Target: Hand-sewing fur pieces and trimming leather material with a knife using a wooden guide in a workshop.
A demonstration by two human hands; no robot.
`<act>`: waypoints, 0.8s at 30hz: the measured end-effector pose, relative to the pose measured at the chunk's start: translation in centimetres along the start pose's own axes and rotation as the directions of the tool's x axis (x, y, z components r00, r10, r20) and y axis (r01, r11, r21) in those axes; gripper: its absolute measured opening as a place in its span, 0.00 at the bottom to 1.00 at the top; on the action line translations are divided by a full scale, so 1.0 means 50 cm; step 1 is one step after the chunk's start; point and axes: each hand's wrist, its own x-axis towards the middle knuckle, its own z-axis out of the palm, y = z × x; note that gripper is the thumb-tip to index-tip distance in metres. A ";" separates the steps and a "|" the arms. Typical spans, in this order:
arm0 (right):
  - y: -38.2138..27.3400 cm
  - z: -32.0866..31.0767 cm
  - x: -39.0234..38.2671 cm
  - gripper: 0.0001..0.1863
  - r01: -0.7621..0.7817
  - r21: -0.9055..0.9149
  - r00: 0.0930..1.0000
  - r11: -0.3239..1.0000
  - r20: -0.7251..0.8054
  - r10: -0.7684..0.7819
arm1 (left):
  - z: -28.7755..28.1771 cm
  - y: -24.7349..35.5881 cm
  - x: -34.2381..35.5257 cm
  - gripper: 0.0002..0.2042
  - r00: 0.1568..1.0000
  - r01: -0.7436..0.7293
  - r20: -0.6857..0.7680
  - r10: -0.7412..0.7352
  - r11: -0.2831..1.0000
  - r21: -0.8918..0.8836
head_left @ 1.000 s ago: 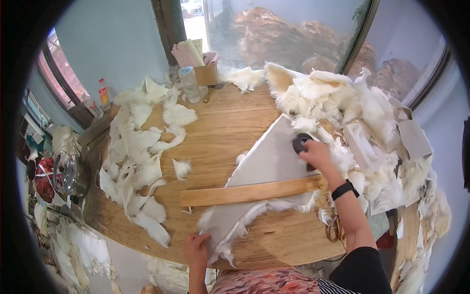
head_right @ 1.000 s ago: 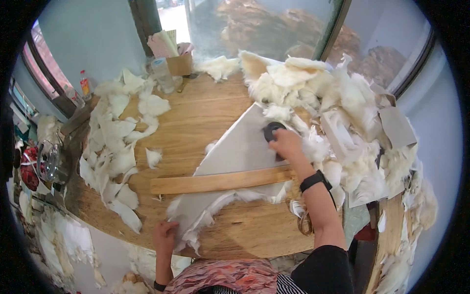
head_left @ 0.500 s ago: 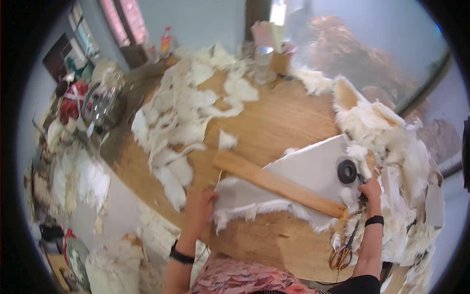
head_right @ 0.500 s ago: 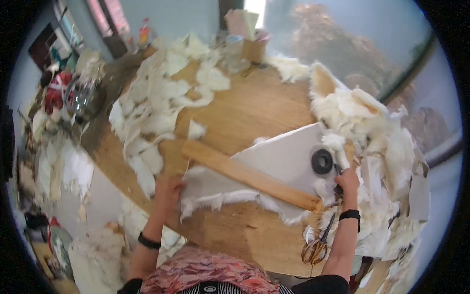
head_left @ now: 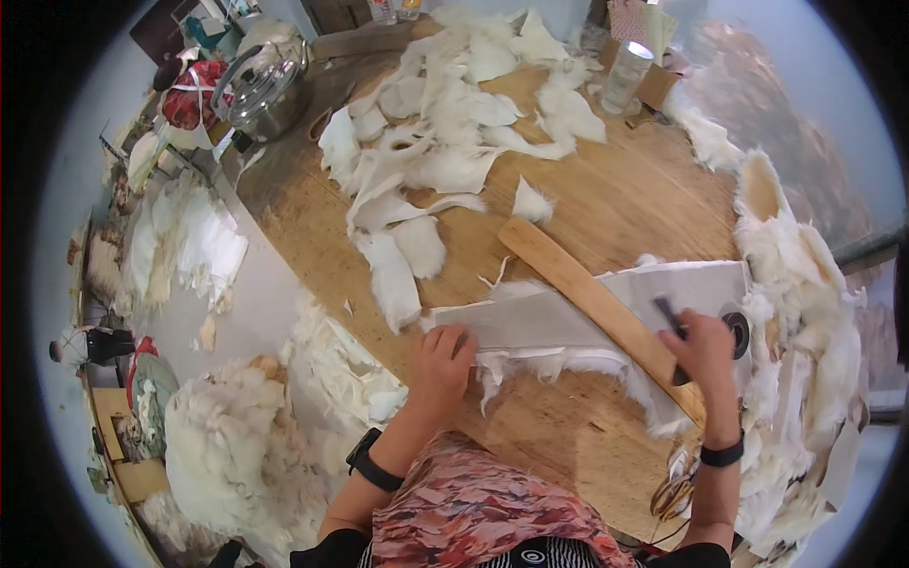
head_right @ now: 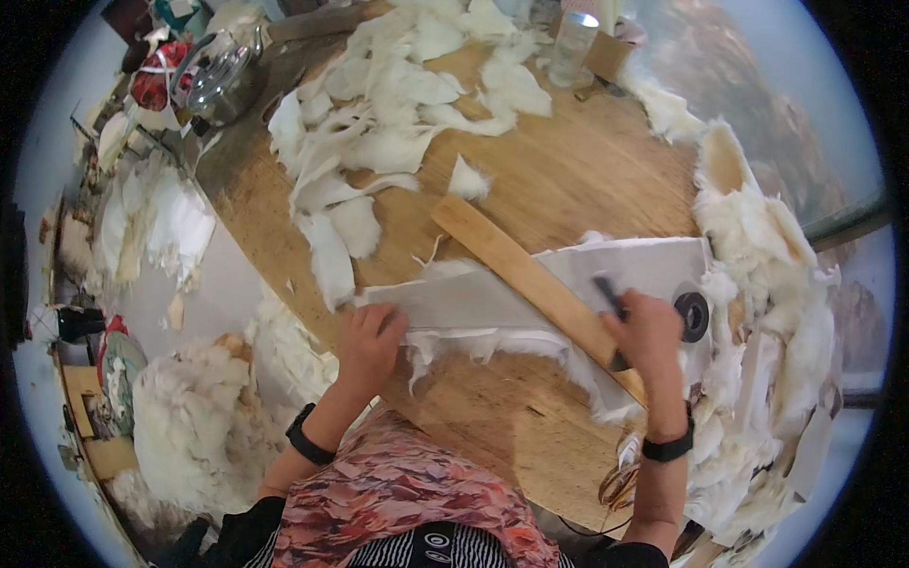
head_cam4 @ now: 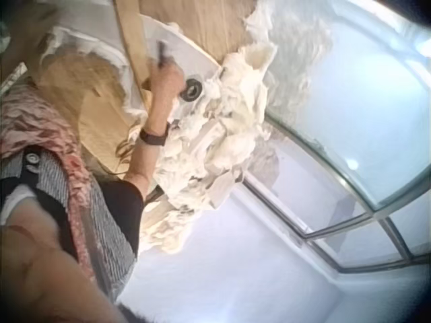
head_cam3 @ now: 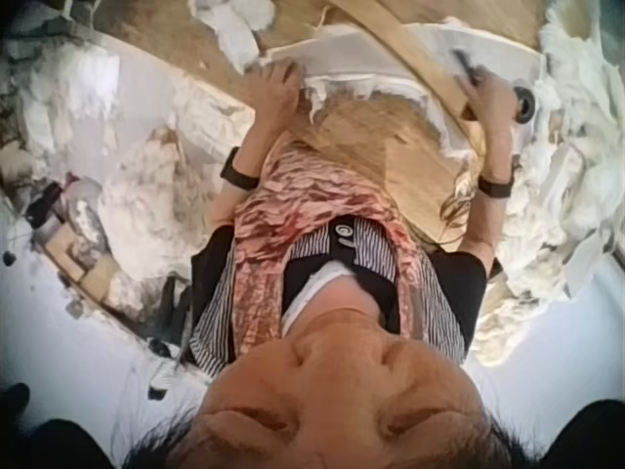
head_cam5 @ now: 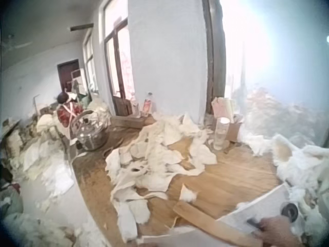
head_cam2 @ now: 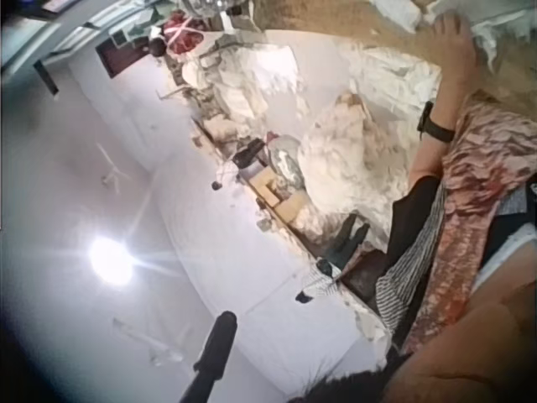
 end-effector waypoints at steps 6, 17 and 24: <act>-0.135 0.066 0.017 0.23 0.250 0.041 0.957 0.967 0.144 -0.253 | 0.001 -0.001 -0.033 0.18 0.998 -0.014 -0.063 0.016 0.999 0.039; -0.137 0.060 0.058 0.29 0.170 -0.050 0.964 0.984 0.217 -0.156 | 0.016 -0.022 -0.065 0.16 0.981 0.065 -0.185 -0.065 0.998 -0.006; -0.278 0.018 0.026 0.22 0.475 -0.062 0.870 0.878 0.183 -0.458 | 0.015 -0.021 -0.071 0.13 0.965 0.094 -0.246 -0.095 0.995 -0.014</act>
